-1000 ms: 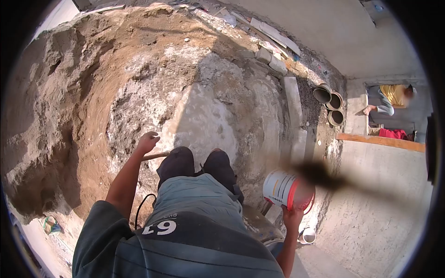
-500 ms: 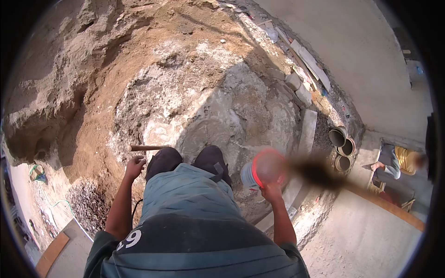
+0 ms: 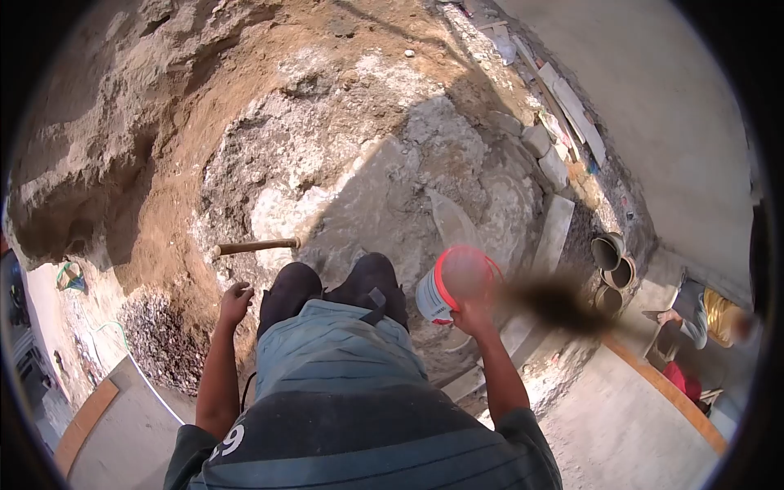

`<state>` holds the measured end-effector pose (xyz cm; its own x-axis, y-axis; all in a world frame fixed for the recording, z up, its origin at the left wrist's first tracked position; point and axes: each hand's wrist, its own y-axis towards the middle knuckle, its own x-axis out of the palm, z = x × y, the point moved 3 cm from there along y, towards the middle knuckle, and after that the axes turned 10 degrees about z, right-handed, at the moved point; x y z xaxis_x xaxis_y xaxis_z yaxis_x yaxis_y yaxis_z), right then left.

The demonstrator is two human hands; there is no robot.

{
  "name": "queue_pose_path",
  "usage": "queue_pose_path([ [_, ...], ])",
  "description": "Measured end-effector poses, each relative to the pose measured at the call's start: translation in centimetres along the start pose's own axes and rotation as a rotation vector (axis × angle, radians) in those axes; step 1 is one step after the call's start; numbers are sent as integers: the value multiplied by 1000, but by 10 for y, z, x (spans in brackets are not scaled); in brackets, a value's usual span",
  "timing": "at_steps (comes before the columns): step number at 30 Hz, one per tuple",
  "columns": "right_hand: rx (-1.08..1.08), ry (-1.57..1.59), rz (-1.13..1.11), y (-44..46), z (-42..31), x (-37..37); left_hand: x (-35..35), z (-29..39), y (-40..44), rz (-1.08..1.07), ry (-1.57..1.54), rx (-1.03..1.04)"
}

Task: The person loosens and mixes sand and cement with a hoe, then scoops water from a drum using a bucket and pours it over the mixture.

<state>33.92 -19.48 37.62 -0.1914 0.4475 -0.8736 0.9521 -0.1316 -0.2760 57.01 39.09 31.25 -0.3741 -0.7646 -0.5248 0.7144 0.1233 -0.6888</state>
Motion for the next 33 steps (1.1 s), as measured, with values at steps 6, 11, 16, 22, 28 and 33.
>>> queue_pose_path([
  [6, 23, 28, -22, 0, 9, 0, 11, -6, 0, 9, -17, 2],
  [11, 69, -4, -119, -3, 11, 0, 13, -7, -5, 36, -16, -18],
  [16, 127, 6, -217, -2, 13, -6, 17, -28, -11, 41, -84, -28],
  [22, 226, -29, -360, 14, 11, -26, 15, -41, -17, 32, -51, -107],
  [28, 83, -129, -213, 41, 18, -41, 15, -50, -20, 67, -98, -85],
  [33, 71, -265, -241, 71, 17, -60, 16, -54, -22, 89, -120, -79],
])
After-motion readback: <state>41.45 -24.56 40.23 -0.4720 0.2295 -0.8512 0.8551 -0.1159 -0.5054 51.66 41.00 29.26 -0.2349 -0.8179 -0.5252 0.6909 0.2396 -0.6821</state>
